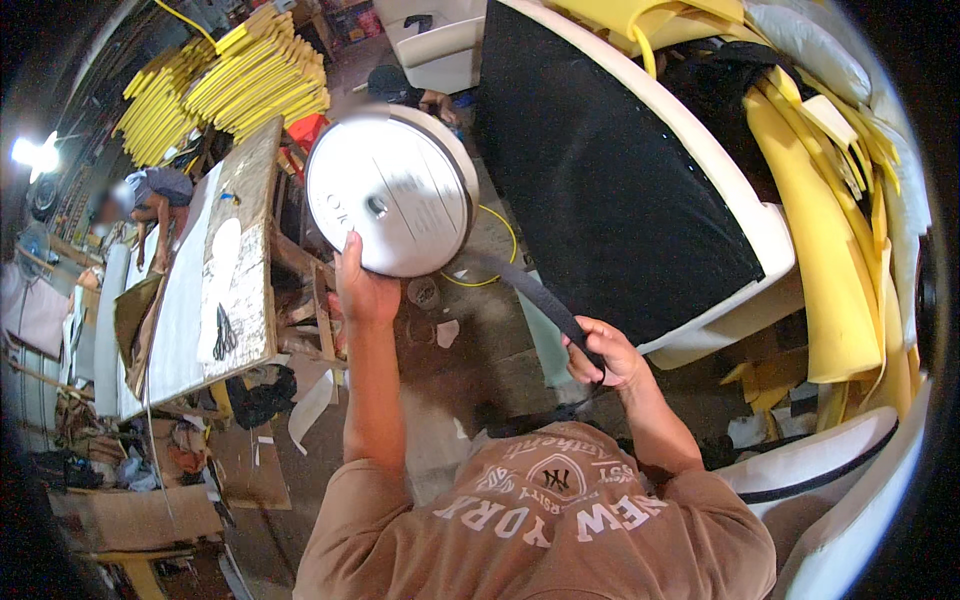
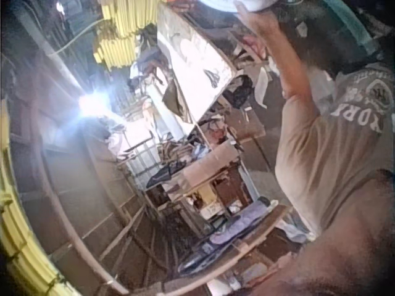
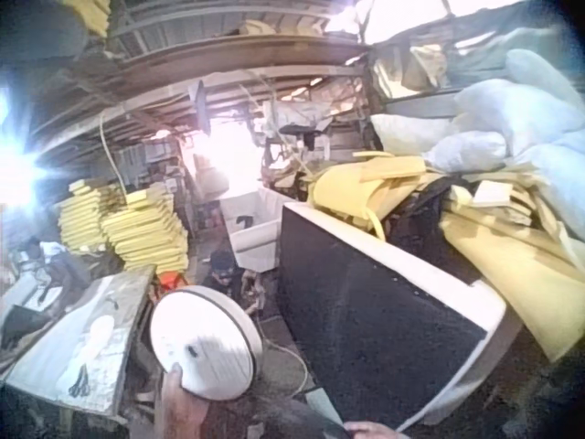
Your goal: The person holds a roll of black tape and positions it along the edge of a white upholstered seat while a coworker uses a staple gun to attach the tape. The person then uses scissors to cut a piece of black fabric on the seat surface.
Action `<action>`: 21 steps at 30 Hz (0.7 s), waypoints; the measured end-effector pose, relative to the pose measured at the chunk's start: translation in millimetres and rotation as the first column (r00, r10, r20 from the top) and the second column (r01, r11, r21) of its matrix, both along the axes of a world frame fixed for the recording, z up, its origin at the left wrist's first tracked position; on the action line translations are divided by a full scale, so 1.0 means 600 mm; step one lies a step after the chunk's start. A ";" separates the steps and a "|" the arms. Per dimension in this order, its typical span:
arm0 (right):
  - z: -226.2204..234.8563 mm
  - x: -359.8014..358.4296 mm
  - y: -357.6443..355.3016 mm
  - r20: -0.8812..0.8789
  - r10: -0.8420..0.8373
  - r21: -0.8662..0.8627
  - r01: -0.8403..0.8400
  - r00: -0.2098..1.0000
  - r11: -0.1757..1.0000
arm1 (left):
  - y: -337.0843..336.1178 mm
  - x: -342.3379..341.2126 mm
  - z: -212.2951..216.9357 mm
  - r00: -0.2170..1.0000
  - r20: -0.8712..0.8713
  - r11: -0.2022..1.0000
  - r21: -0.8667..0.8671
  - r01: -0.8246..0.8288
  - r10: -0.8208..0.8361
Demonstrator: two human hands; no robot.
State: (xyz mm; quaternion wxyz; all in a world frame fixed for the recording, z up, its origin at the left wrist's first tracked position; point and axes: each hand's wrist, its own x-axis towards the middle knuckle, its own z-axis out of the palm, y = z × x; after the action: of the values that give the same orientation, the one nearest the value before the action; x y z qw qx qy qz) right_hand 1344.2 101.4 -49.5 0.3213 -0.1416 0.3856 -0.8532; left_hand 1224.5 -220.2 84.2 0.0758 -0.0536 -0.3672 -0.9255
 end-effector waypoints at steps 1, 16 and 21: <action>-0.007 -0.006 0.001 -0.100 -0.046 0.227 0.067 0.994 0.972 | 0.000 -0.011 -0.008 0.999 0.018 0.998 0.063 0.031 -0.032; 0.195 -0.135 0.019 -0.647 -0.376 0.466 0.735 0.663 0.493 | 0.036 -0.118 0.135 0.935 -0.308 0.894 -0.347 -0.285 0.178; 0.441 -0.187 0.091 -0.841 -0.413 0.159 0.889 0.351 0.430 | 0.015 -0.173 0.396 0.667 -0.738 0.779 -0.359 -0.514 0.101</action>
State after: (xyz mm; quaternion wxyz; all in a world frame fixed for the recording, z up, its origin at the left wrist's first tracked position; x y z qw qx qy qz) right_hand 1232.3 156.1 215.1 -0.2223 -0.1597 0.7442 -0.6093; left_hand 1120.6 -211.3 321.6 0.3495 -0.3428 -0.5611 -0.6674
